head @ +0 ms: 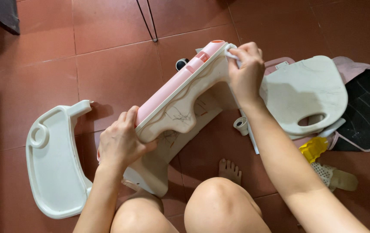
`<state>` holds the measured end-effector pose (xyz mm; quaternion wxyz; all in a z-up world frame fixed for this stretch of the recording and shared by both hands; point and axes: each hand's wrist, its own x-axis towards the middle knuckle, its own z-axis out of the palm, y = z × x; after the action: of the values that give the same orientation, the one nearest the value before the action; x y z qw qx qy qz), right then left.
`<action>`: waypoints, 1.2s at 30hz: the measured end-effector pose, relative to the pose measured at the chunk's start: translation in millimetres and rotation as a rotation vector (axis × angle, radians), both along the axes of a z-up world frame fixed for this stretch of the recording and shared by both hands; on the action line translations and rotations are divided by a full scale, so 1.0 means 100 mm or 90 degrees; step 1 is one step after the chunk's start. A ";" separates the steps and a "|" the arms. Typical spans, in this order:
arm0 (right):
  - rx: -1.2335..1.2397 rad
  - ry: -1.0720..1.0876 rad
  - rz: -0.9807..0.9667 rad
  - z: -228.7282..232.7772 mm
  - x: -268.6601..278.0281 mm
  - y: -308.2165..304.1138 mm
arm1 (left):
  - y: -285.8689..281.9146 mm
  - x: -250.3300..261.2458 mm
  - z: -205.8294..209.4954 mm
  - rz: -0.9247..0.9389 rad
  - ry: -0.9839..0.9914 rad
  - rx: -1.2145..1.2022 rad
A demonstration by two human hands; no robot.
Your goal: The person sits on the floor and wipes a white and pink plastic high chair tray with a white cloth. They rotate the tray to clean multiple sides and edges, focusing on removing visible stains.
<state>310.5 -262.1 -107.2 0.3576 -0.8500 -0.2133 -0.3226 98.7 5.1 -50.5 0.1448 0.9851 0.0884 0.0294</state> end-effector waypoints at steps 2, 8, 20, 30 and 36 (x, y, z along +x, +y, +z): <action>-0.059 -0.053 0.015 0.03 -0.07 0.03 | 0.00 0.02 -0.02 -0.006 -0.003 -0.001; -0.151 -0.141 0.115 0.02 -0.20 0.06 | 0.02 0.01 -0.03 -0.016 0.001 0.001; -0.175 -0.158 0.142 0.06 -0.34 0.13 | 0.03 -0.01 -0.05 -0.004 0.000 0.006; -0.179 -0.171 0.153 0.11 -0.59 0.34 | 0.01 -0.04 -0.09 0.001 -0.007 0.003; -0.174 -0.138 0.090 0.13 -0.55 0.25 | 0.00 -0.07 -0.09 0.000 -0.024 -0.007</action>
<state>255.6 -237.4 -94.0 0.2353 -0.8339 -0.3516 -0.3545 91.6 5.4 -59.3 0.1515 0.9836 0.0859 0.0475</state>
